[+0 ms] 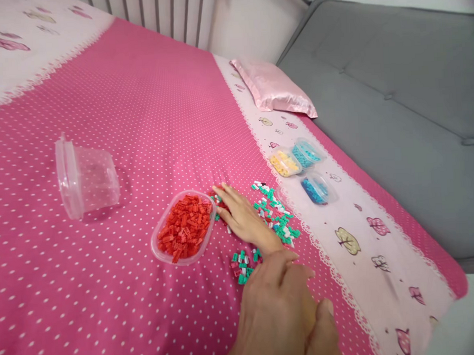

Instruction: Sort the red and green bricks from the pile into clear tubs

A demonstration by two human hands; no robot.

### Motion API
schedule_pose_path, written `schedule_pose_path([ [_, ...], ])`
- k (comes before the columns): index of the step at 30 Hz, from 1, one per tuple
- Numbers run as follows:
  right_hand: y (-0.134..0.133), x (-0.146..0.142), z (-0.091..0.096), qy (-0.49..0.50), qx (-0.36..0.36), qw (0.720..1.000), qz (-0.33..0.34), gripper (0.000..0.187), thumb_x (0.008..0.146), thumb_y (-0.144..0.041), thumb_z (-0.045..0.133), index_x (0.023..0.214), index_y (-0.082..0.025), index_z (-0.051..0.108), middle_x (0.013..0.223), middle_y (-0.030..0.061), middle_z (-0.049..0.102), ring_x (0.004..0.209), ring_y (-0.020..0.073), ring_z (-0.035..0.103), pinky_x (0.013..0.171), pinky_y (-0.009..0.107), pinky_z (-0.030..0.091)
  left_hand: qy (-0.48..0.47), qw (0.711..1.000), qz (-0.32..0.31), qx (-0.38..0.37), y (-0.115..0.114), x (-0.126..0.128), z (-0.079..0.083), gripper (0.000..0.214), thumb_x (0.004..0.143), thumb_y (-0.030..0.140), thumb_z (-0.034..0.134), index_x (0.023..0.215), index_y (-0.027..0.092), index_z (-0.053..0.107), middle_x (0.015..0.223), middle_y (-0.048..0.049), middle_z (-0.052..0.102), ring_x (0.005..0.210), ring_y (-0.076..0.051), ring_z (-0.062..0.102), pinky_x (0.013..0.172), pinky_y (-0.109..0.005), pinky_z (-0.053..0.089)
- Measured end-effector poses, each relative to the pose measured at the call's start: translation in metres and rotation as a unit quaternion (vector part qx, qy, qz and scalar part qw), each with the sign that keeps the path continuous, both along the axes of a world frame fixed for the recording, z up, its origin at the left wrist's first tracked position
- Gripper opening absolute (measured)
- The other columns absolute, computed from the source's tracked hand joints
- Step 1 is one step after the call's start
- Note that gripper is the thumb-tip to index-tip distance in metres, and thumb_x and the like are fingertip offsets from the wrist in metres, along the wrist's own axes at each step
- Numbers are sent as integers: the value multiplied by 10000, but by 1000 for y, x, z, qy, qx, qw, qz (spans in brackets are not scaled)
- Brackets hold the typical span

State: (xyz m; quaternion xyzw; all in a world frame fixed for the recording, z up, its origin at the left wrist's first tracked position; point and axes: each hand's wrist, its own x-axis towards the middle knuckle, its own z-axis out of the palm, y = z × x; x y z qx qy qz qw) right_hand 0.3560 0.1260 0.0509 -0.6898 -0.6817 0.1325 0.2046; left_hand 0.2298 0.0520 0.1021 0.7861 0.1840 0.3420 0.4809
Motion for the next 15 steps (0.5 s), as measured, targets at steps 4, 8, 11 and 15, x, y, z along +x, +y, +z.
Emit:
schedule_pose_path([
  [4, -3, -2, 3, -20, -31, 999, 29, 443, 930, -367, 335, 1356, -255, 377, 1473, 62, 274, 1357, 203, 222, 1112, 425, 187, 0, 1000, -11, -2, 0, 0, -1, 280, 696, 227, 528, 937, 106, 605, 1023, -167, 613, 960, -266, 584, 796, -435, 506],
  [8, -8, 2, 13, -9, -48, 998, 38, 427, 905, -293, 407, 1330, -248, 419, 1460, 67, 303, 1346, 200, 256, 1106, 424, 210, -2, 1000, -10, -26, 7, -6, 5, 262, 710, 215, 544, 953, 131, 597, 1023, -138, 599, 957, -252, 568, 812, -427, 490],
  [11, -11, 7, 18, 6, -63, 997, 38, 430, 882, -250, 449, 1312, -273, 443, 1444, 56, 338, 1326, 204, 303, 1081, 429, 263, -12, 999, 23, -24, 17, -14, 14, 224, 744, 180, 522, 961, 167, 576, 1024, -97, 590, 957, -211, 557, 829, -380, 476],
  [15, -16, 15, 23, 18, -78, 996, 40, 401, 864, -208, 470, 1258, -274, 508, 1404, 48, 406, 1282, 198, 381, 1050, 405, 317, -24, 998, 59, -9, 26, -19, 18, 198, 773, 174, 512, 965, 187, 559, 1026, -72, 585, 968, -186, 545, 845, -349, 459],
])
